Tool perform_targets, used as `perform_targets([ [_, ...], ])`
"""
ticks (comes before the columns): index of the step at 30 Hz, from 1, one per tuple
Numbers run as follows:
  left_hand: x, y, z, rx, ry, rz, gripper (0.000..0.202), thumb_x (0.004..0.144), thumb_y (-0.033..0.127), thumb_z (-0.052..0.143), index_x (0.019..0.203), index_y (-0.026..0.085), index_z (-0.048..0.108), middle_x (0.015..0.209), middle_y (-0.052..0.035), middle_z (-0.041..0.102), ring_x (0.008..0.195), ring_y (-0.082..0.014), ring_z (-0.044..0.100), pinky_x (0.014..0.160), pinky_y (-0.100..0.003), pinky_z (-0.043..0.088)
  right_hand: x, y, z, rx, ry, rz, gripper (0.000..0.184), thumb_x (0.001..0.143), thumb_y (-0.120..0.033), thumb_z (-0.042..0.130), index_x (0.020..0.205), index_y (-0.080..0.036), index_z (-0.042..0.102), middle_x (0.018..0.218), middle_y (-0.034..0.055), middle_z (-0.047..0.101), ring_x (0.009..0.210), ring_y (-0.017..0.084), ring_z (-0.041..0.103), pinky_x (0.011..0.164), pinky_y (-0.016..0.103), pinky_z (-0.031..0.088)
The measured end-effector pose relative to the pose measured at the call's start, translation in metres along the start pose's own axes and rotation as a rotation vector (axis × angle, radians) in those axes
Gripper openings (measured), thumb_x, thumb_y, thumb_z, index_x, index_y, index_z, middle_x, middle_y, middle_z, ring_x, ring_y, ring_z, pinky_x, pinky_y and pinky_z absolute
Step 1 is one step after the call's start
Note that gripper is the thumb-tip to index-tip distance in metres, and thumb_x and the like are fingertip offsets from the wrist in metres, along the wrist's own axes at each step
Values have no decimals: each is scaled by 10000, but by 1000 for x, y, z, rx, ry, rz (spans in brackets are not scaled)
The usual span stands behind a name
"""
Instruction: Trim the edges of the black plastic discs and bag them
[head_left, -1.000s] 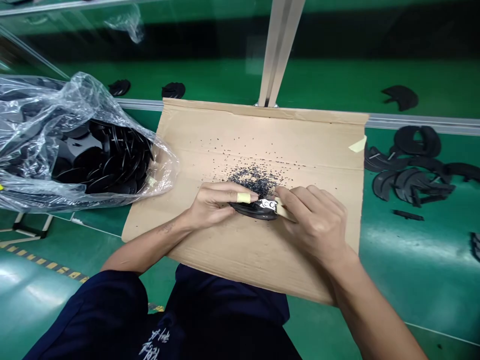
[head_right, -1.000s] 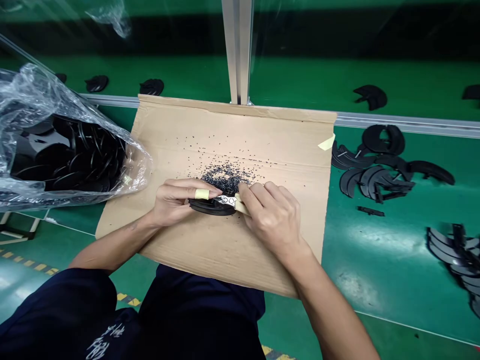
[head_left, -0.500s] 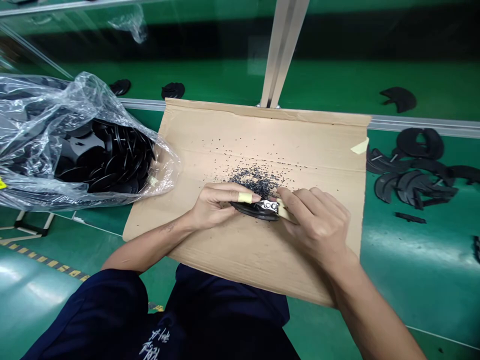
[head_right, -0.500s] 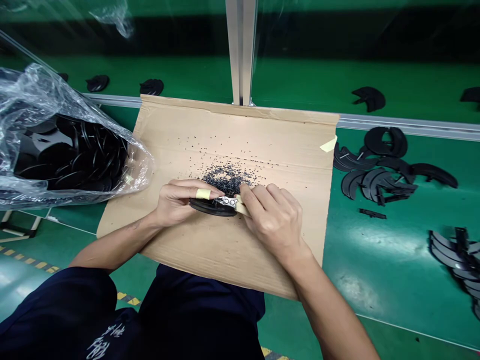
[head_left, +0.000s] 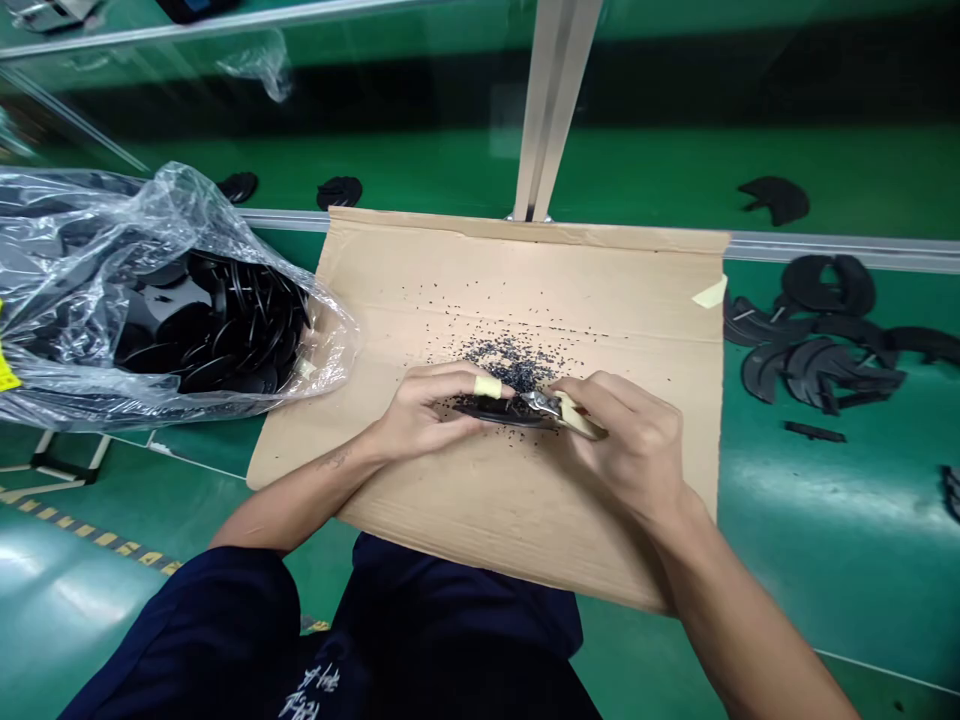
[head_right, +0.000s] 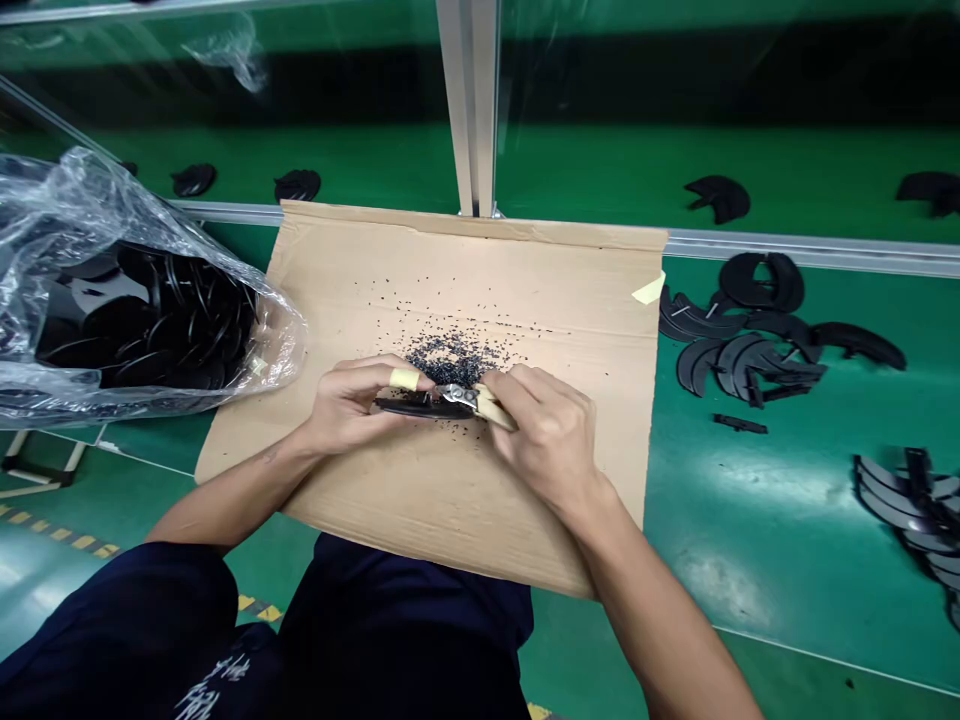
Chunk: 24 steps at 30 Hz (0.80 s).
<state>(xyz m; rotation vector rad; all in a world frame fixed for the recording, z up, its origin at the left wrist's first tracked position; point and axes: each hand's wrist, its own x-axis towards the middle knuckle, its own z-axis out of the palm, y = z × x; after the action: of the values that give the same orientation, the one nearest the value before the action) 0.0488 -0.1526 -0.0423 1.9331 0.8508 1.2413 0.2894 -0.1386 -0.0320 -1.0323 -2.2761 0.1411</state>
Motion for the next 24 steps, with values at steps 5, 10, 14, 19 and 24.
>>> perform_targets([
  [5,1,0,1,50,-78,-7,339,894,173,716,1232,187,692,996,-64,744,886,-132,688,776,-255,584,0,1,6,-149,-10,1,174,929,-149,531,970,-180,698,737,27,670,668,163,540,604,286,356],
  [10,-3,3,1,22,-10,-127,214,948,270,660,1137,173,690,1017,-68,725,923,-148,678,811,-256,572,0,5,9,-15,-19,58,208,910,-168,527,1023,-167,702,772,42,673,690,175,576,614,282,400],
  [14,12,-11,-20,-12,213,-305,336,1002,467,557,1019,151,669,904,-48,707,828,-141,671,756,-239,566,2,14,9,18,46,70,208,885,-177,541,1026,-161,694,807,55,680,703,190,594,618,289,425],
  [19,91,-54,-83,297,319,-244,386,1020,477,471,1099,151,662,1094,-88,720,1084,-207,666,957,-314,549,1,19,11,-21,57,31,193,885,-168,548,1016,-161,689,837,61,694,702,186,590,630,284,440],
  [24,162,-97,-109,628,190,-356,231,907,154,535,1082,107,679,1218,-108,709,1190,-225,634,1094,-342,480,-2,17,12,-58,14,53,155,862,-128,607,993,-157,686,854,59,697,735,188,594,671,287,443],
])
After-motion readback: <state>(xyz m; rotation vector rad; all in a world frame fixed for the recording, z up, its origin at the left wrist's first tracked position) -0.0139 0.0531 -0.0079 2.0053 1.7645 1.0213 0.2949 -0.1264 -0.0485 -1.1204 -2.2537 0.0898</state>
